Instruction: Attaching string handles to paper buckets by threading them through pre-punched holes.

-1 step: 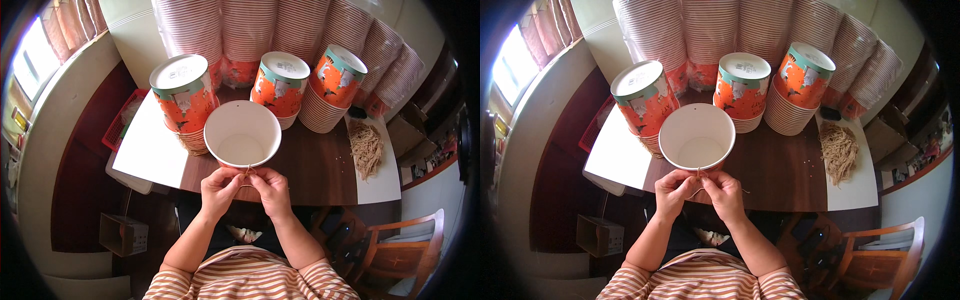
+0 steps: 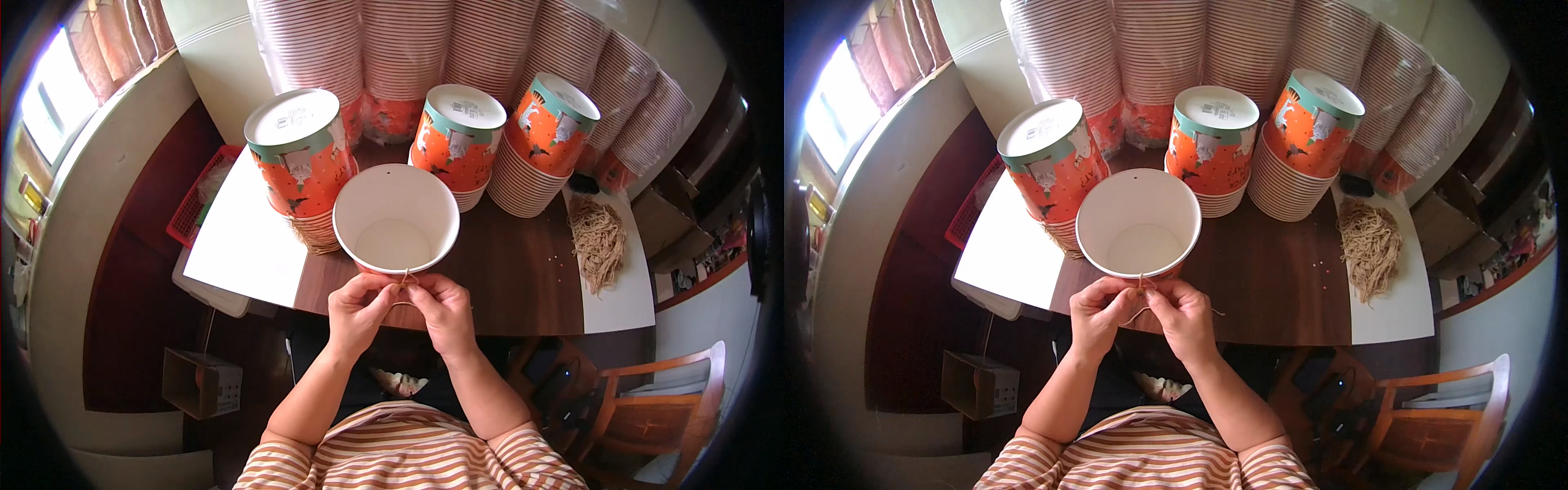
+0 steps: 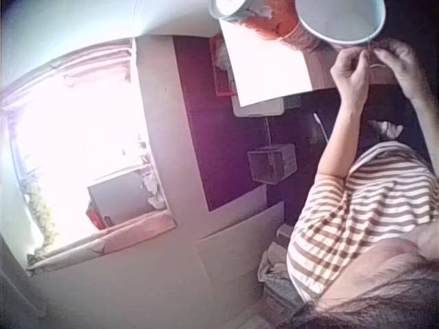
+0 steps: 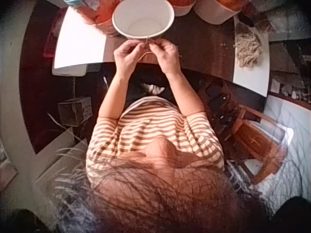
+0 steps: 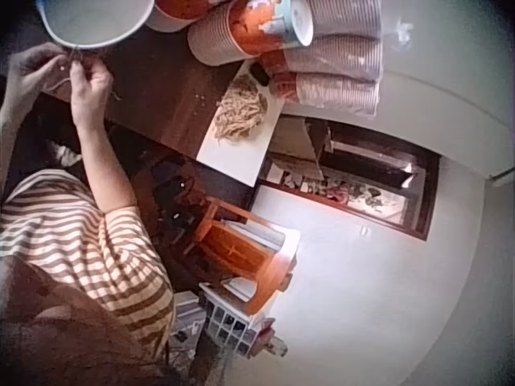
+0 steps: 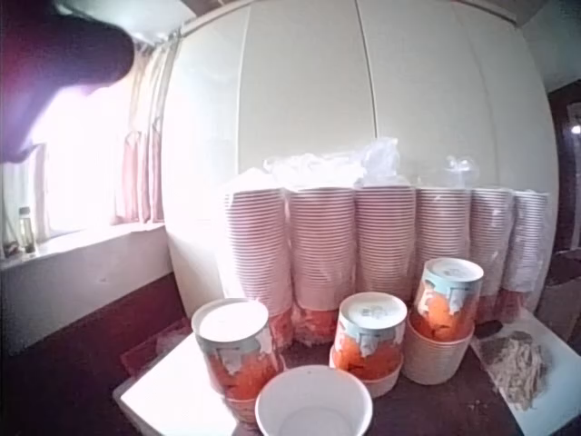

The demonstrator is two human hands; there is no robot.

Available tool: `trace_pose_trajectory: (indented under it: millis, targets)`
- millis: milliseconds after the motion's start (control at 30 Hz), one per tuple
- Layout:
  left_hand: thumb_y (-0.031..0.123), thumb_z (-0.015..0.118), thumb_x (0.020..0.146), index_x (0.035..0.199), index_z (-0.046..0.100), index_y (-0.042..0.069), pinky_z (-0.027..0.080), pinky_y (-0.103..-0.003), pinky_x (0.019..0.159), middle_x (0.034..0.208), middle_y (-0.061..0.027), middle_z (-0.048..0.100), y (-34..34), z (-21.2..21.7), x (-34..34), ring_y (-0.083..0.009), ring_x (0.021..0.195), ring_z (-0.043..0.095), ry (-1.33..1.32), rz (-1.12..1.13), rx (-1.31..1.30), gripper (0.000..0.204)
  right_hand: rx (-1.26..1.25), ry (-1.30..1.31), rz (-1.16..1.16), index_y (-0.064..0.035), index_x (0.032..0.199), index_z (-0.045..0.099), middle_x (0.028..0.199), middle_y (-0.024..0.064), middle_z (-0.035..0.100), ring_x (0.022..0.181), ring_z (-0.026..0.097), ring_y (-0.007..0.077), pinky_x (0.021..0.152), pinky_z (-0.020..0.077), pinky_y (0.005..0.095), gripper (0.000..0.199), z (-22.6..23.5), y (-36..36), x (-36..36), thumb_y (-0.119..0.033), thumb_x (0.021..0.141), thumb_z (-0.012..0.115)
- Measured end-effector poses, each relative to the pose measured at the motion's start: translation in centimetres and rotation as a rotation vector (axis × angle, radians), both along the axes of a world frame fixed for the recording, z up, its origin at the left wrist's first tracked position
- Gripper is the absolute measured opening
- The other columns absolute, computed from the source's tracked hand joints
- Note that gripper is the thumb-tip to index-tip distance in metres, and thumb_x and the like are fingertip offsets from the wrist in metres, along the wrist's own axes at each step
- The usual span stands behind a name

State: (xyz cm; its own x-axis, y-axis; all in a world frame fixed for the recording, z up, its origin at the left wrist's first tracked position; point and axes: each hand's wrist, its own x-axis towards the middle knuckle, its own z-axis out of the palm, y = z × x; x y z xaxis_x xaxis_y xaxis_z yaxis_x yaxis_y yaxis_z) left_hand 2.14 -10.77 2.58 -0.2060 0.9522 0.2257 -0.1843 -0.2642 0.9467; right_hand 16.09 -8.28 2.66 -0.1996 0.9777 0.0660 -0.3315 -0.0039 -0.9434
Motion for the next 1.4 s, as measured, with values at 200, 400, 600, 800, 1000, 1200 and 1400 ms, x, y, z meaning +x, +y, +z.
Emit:
trace_pose_trajectory:
  millis: [200, 400, 600, 800, 1000, 1200, 1400]
  targets:
    - [0.002, 0.065, 0.089, 0.095, 0.067, -0.004, 0.051, -0.021, 0.073, 0.087, -0.004, 0.068, 0.0, -0.3, -0.3, -0.0073, 0.079, 0.061, -0.077, -0.031, -0.041, 0.009, -0.03, 0.021, -0.005, 0.0021, 0.097, 0.068, 0.087, 0.0028, 0.069, 0.078, 0.061, 0.0062, 0.073, 0.0492, 0.022, 0.013, 0.4, 0.0, -0.1, -0.008, 0.091, 0.063]
    - [0.003, 0.066, 0.09, 0.096, 0.067, -0.004, 0.05, -0.021, 0.074, 0.09, -0.0043, 0.068, 0.0, -0.6, -0.2, -0.0078, 0.081, 0.061, -0.132, -0.04, -0.051, 0.009, -0.019, 0.026, -0.007, 0.001, 0.095, 0.068, 0.086, 0.0016, 0.069, 0.077, 0.06, 0.0051, 0.072, 0.0487, 0.0212, 0.011, 0.4, -0.1, -0.2, -0.008, 0.091, 0.063]
    - [0.0, 0.064, 0.09, 0.103, 0.064, -0.006, 0.051, -0.022, 0.075, 0.092, -0.0058, 0.068, -0.2, -0.3, -0.1, -0.0088, 0.082, 0.062, -0.146, -0.055, -0.015, 0.014, 0.016, -0.014, -0.007, -0.0003, 0.094, 0.068, 0.084, -0.0003, 0.068, 0.073, 0.058, 0.004, 0.069, 0.0478, 0.0203, 0.01, 0.4, 0.0, -0.1, -0.008, 0.089, 0.066]
    - [0.007, 0.071, 0.086, 0.109, 0.062, -0.005, 0.051, -0.023, 0.079, 0.105, -0.0089, 0.066, -0.4, 0.4, 0.4, -0.0098, 0.093, 0.062, -0.071, -0.105, -0.069, 0.028, 0.072, -0.218, -0.024, 0.0014, 0.094, 0.067, 0.086, 0.0029, 0.07, 0.077, 0.062, 0.0066, 0.074, 0.0507, 0.0226, 0.01, 1.0, -0.3, 0.2, -0.008, 0.089, 0.066]
    - [0.006, 0.067, 0.089, 0.099, 0.064, -0.004, 0.05, -0.02, 0.073, 0.09, -0.0032, 0.067, 0.0, 0.7, 0.2, -0.0072, 0.081, 0.062, 0.0, -0.067, -0.105, 0.015, 0.162, -0.367, -0.066, 0.0018, 0.094, 0.067, 0.084, 0.002, 0.069, 0.074, 0.061, 0.0056, 0.07, 0.0505, 0.0219, 0.011, 0.6, -0.2, 0.2, -0.008, 0.089, 0.066]
    - [0.004, 0.065, 0.09, 0.098, 0.063, -0.005, 0.05, -0.02, 0.072, 0.088, -0.0038, 0.067, 0.0, 0.8, -0.6, -0.0073, 0.08, 0.062, -0.072, -0.107, -0.178, 0.012, 0.146, -0.297, -0.092, 0.0002, 0.093, 0.068, 0.077, 0.0029, 0.069, 0.065, 0.056, 0.0048, 0.061, 0.0469, 0.023, 0.014, 0.9, -0.1, 0.1, -0.012, 0.087, 0.067]
    - [0.002, 0.064, 0.09, 0.103, 0.064, -0.005, 0.05, -0.02, 0.074, 0.092, -0.0058, 0.068, 0.1, 1.2, 0.0, -0.0084, 0.083, 0.063, -0.184, -0.139, -0.107, 0.015, 0.181, -0.384, -0.058, 0.0026, 0.094, 0.067, 0.084, 0.0029, 0.07, 0.075, 0.062, 0.0059, 0.071, 0.0514, 0.0225, 0.011, 1.1, 0.0, 0.3, -0.007, 0.09, 0.065]
